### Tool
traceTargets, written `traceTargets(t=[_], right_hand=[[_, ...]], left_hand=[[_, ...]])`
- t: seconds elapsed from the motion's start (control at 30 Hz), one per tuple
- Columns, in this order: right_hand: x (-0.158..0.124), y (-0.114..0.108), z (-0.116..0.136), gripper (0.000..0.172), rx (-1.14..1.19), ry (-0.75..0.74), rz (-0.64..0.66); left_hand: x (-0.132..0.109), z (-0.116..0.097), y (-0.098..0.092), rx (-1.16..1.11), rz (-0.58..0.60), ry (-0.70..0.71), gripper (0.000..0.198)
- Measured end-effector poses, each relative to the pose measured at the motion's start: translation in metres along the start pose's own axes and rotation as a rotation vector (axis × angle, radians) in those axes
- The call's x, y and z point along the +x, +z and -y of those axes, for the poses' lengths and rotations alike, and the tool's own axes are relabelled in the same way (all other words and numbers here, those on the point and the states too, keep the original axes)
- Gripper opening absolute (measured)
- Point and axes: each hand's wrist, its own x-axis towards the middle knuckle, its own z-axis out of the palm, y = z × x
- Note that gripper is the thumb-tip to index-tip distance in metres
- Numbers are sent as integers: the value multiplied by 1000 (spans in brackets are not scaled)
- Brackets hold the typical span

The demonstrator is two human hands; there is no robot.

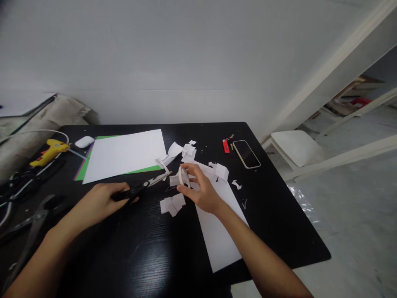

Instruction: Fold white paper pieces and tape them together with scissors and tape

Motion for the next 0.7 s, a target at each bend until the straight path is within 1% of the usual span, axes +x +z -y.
traceTargets(t=[0.07, 0.13, 0.23, 0.37, 0.43, 0.47, 0.57, 0.63, 0.7], right_hand=[[1, 0, -3, 55, -145, -20, -136], [2, 0, -8, 58, -320, -68, -220], [2, 1, -17, 55, -539, -132, -221], [0, 4, -26, 59, -695, -121, -143], [0, 5, -25, 59, -695, -148, -134], [0, 5, -23, 56, -669, -175, -146], [0, 6, -12, 35, -501, -229, -218], [0, 7, -4, 23, -382, -179, -238], [0, 9, 1, 18, -296, -109, -208]], left_hand=[[1, -1, 1, 15, 9, -18, 33], [1, -2, 3, 18, 18, -19, 31], [2, -3, 4, 30, 23, -9, 27], [3, -3, 7, 42, 14, 29, 22], [3, -2, 8, 45, 14, 55, 20], [3, -2, 8, 49, 11, 66, 20], [4, -1, 10, 78, 2, 98, 22], [3, -2, 12, 109, -6, 114, 23], [3, -3, 13, 139, -10, 127, 24]])
